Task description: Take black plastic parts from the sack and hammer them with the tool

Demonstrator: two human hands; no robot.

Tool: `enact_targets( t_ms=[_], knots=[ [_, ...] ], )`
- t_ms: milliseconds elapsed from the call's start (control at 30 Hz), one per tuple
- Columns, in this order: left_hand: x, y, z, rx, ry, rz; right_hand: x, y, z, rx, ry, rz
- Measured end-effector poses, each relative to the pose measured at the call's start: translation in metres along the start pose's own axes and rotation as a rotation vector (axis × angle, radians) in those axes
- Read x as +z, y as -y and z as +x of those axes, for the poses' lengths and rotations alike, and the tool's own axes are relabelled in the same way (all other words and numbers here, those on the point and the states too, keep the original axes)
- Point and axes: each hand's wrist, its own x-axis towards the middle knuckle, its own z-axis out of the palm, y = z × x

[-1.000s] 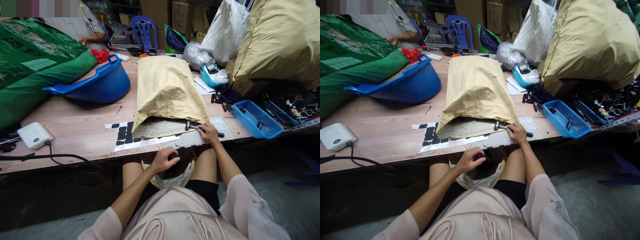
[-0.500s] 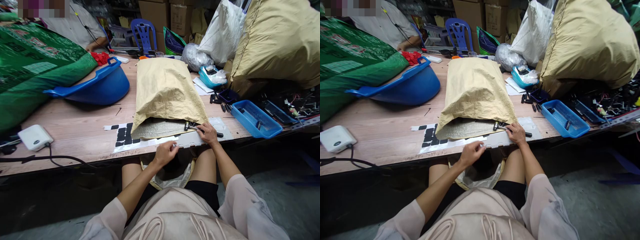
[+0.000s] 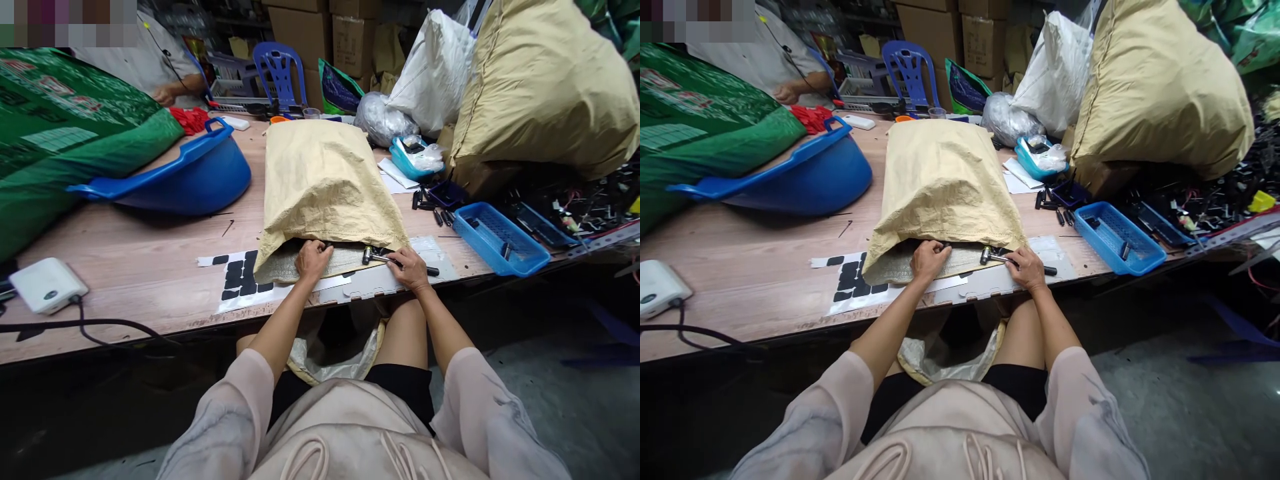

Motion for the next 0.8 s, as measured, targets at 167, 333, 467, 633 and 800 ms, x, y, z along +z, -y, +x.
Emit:
enact_targets(
  t_ms=[167,333,467,633,800],
  knots=[
    [-0.012,0.027,-0.028,0.287,0.113,-0.02,0.001,-0.002,0.0,-0.001,-0.019,-0.004],
    [-0.012,0.031,-0.04,0.362,0.125,0.059,0.002,-0.004,0.0,-0.022,-0.032,-0.012],
    [-0.007,0.026,-0.032,0.397,0.144,0.08,0.003,-0.006,-0.001,-0.036,-0.04,-0.025],
    [-0.001,0.031,-0.022,0.447,0.183,0.033,0.005,-0.012,0.0,-0.042,-0.011,-0.042],
    [-0.001,0.034,-0.02,0.436,0.204,-0.031,-0.001,-0.01,0.002,-0.08,0.017,-0.033]
  ],
)
